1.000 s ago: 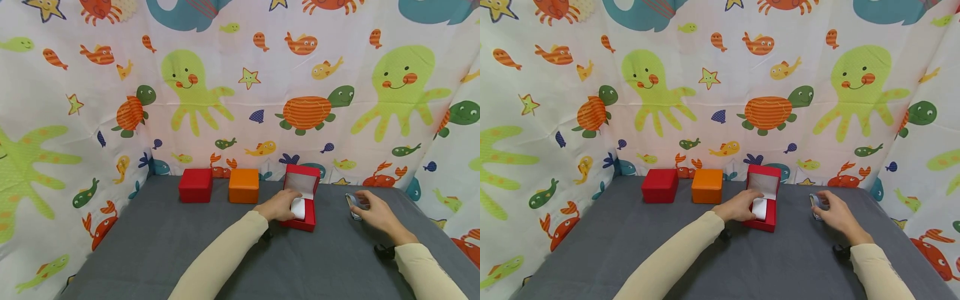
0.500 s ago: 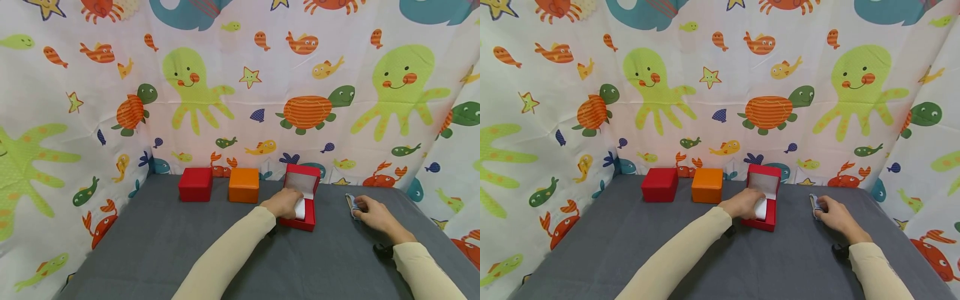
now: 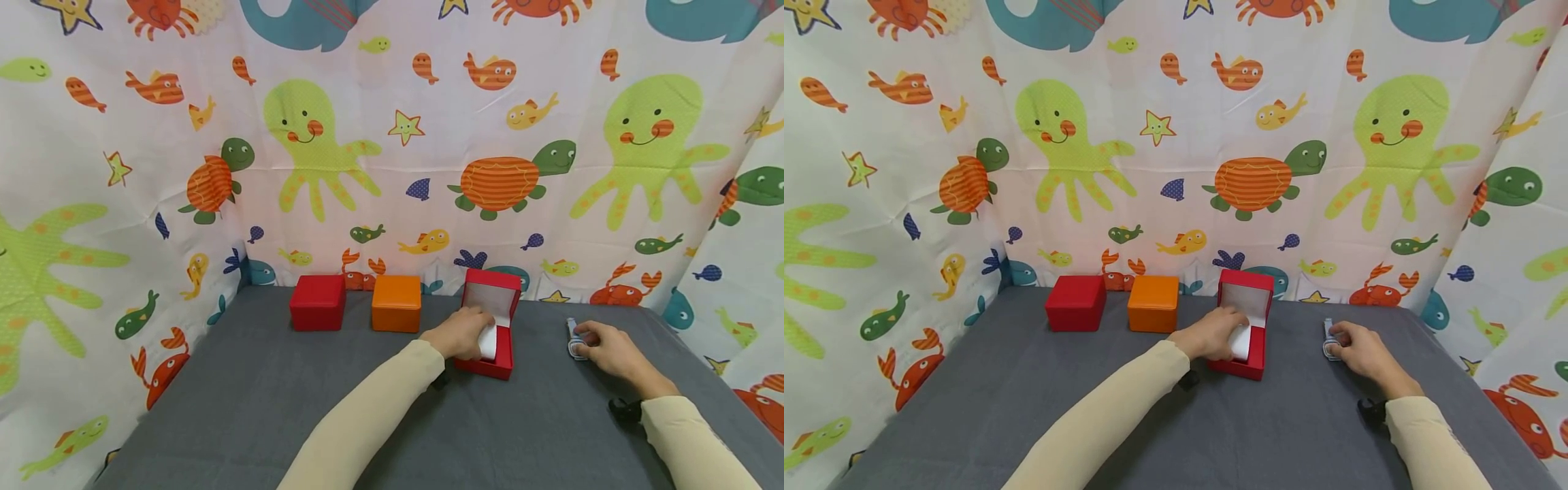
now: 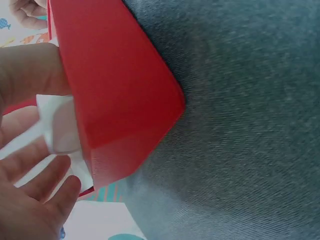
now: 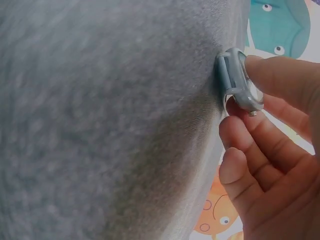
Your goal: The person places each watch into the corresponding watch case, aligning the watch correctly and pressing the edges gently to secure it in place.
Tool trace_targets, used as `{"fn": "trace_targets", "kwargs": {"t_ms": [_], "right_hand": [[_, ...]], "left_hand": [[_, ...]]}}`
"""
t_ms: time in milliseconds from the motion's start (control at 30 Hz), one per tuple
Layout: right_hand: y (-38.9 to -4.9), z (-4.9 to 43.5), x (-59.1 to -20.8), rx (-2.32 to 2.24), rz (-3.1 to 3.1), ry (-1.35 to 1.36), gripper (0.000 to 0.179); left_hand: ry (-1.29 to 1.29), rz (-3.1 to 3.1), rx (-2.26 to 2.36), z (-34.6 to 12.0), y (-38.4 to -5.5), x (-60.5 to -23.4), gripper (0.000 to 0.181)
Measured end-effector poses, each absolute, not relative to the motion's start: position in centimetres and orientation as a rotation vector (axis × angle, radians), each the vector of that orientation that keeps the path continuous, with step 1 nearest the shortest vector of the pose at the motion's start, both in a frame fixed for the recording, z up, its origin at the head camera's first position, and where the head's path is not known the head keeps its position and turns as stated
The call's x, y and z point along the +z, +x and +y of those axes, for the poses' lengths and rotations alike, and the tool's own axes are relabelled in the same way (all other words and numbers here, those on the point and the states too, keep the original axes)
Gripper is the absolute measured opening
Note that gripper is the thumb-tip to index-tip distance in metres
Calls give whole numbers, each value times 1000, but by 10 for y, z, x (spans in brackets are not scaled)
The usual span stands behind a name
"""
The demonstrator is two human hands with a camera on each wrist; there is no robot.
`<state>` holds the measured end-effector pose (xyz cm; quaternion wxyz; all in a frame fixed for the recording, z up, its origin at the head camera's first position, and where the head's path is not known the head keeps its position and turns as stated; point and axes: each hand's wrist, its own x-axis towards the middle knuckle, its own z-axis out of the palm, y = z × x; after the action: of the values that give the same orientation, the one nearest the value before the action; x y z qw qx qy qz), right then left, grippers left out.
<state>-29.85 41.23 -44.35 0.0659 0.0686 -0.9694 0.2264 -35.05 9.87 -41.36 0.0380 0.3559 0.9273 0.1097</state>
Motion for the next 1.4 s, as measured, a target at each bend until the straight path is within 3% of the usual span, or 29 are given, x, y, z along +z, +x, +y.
{"fn": "trace_targets", "kwargs": {"t_ms": [467,967,1400], "right_hand": [[-301,393,-433,719,-2844,238,25],[-289,334,-409,878,-2741,355,31],[-271,286,-397,1063,-2614,533,30]], "left_hand": [[1249,2820,667,81,-340,-420,75],[894,2576,1365,52,-316,-418,70],[832,2344,1702,32,-302,-427,69]]}}
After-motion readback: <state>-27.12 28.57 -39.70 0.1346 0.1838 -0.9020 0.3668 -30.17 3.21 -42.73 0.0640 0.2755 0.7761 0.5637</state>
